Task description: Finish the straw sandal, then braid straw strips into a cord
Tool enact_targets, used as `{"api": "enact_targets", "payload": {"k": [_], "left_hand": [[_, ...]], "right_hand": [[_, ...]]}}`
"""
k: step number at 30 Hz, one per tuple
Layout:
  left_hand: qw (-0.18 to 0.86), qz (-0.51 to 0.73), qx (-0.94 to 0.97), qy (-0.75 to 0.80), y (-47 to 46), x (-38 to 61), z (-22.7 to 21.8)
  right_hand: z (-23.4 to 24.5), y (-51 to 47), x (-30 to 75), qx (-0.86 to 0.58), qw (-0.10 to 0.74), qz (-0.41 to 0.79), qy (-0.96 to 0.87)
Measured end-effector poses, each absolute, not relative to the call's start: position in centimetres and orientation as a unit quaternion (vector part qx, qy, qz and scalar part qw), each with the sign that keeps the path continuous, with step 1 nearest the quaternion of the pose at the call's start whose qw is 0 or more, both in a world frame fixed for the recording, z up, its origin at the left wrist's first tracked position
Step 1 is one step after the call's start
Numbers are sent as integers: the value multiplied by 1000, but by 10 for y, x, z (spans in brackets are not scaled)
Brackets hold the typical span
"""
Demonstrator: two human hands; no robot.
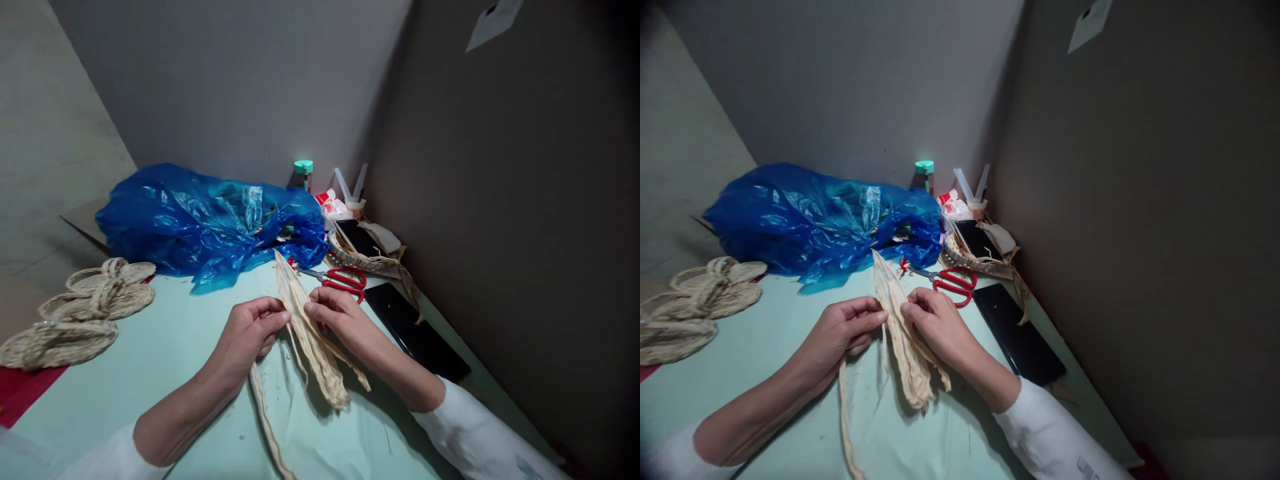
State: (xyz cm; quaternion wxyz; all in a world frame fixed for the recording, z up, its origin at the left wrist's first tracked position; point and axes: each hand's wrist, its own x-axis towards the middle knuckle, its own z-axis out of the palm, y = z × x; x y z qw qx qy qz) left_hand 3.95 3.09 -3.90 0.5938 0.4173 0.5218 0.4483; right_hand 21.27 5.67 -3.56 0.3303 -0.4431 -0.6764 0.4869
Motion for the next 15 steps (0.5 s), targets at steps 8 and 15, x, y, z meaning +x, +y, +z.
{"api": "enact_targets", "payload": {"k": [8,15], "left_hand": [[584,427,446,527,32,39,-44],[599,430,425,525,32,38,-45]], "right_hand": [[-42,55,209,-424,323,445,-719],[-41,55,208,-440,353,538,-627]]}}
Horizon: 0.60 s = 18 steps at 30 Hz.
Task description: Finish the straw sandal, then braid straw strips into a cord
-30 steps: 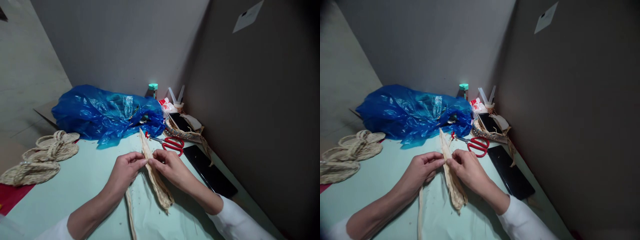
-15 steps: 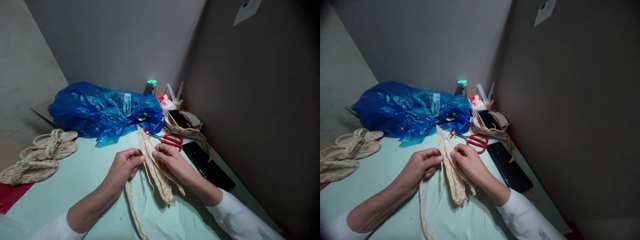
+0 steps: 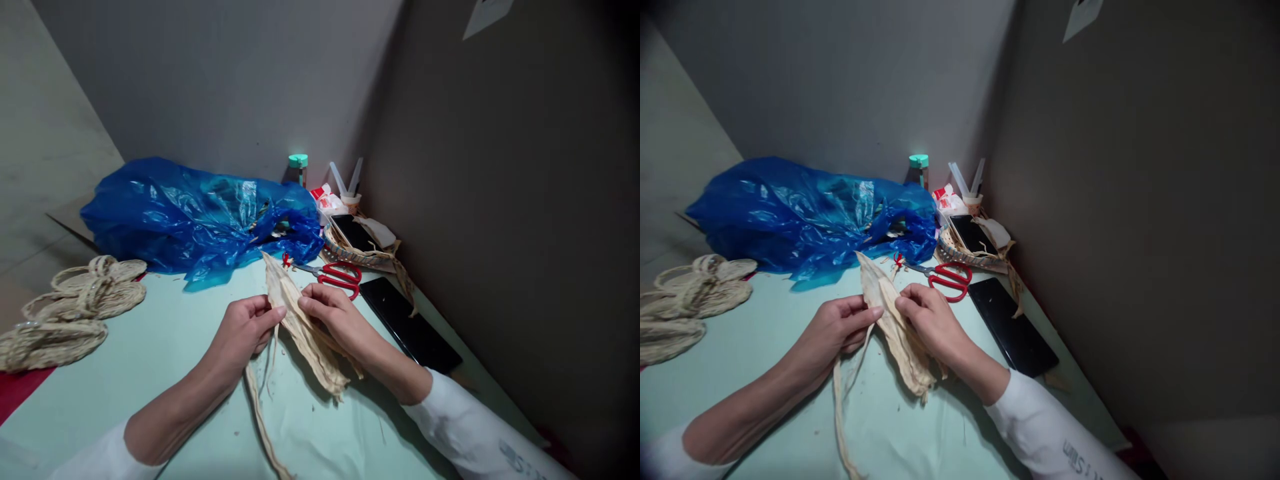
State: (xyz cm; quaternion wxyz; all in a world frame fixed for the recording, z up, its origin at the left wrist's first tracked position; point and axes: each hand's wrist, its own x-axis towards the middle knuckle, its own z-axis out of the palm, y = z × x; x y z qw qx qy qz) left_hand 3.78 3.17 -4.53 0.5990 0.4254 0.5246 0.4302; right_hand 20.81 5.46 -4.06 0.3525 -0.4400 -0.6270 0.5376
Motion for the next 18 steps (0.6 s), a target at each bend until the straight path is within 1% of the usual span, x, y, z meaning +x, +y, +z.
{"api": "enact_targets", "payload": {"k": [5,10,14,16,18], "left_hand": [[596,430,428,526,33,37,-45],[605,441,409,522,33,36,-45],[601,444,401,530,35,36,-48],[594,444,403,536,36,35,-50],[590,441,403,542,37,35,-51]], "right_hand": [[-39,56,211,-406,379,627,-547],[-35,58,214,-399,409,627,-529],[-32,57,214,-408,421,593,-552],[-31,57,215,-427,428,545,-582],[-30,57,215,-456,437,466,-620]]}}
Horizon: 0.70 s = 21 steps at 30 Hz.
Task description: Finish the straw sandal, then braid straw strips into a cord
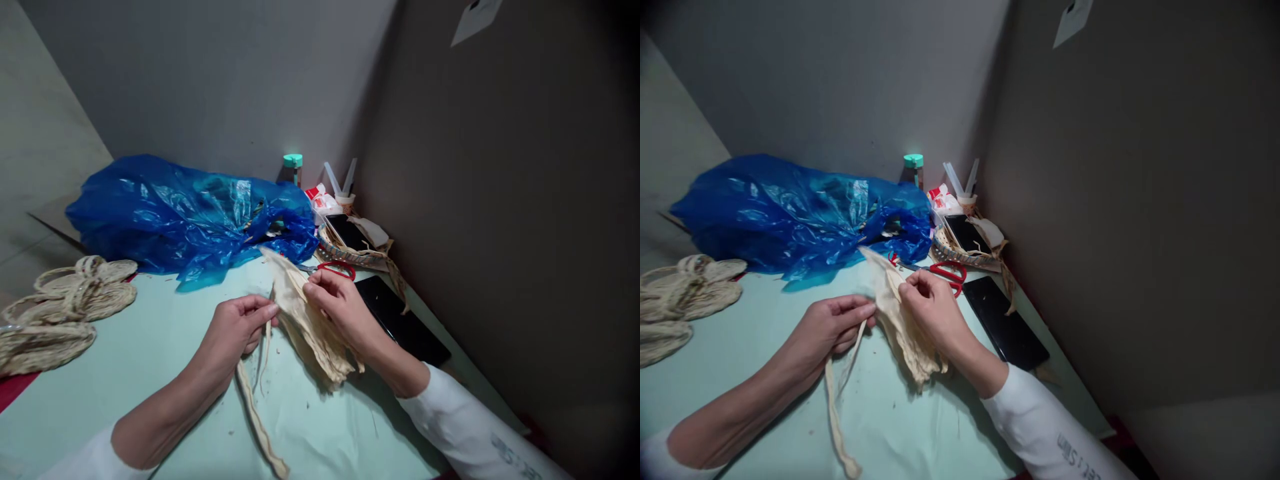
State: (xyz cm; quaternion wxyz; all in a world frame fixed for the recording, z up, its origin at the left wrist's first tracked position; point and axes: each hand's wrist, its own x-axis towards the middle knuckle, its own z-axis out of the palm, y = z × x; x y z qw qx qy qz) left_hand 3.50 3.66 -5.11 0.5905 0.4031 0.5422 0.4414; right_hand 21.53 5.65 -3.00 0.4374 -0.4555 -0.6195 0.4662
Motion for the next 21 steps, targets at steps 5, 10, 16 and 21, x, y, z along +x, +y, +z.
{"api": "enact_targets", "payload": {"k": [5,10,16,21], "left_hand": [[579,448,408,545,35,37,-49],[576,444,428,536,33,39,-46],[562,438,436,550,33,37,-47],[565,439,440,543,33,38,-46]], "right_hand": [[-32,51,212,-496,431,293,-695],[-39,45,204,-481,361,304,-738],[-48,51,206,-400,351,459,-711],[-46,52,207,-428,356,457,-694]]}}
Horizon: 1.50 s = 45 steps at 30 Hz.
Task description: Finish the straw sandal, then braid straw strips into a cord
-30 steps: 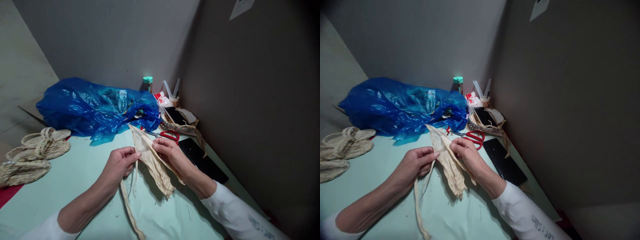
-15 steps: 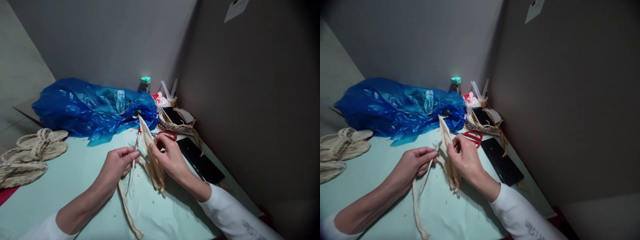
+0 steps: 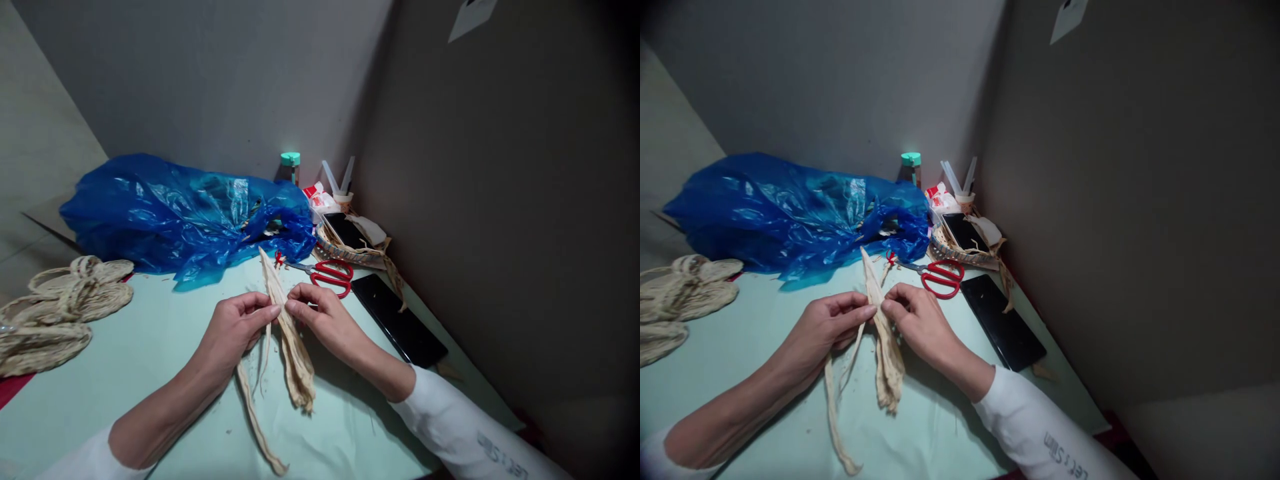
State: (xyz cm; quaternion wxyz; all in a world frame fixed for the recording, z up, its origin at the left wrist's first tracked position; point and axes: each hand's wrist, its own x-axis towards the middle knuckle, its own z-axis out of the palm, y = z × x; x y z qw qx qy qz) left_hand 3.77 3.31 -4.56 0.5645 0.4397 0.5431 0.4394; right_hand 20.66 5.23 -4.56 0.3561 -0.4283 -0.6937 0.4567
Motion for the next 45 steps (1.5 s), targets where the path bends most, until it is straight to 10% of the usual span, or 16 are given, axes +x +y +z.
{"api": "enact_targets", "payload": {"k": [12,27,45], "left_hand": [[569,426,453,538,33,38,-47],[571,419,457,538,32,38,-49],[570,399,464,548,34,35,-53]], "right_hand": [[-45,53,202,-379,394,630,-551],[-46,55,206,-477,423,481,-603],[-4,57,232,-393,467,588,-531]]}}
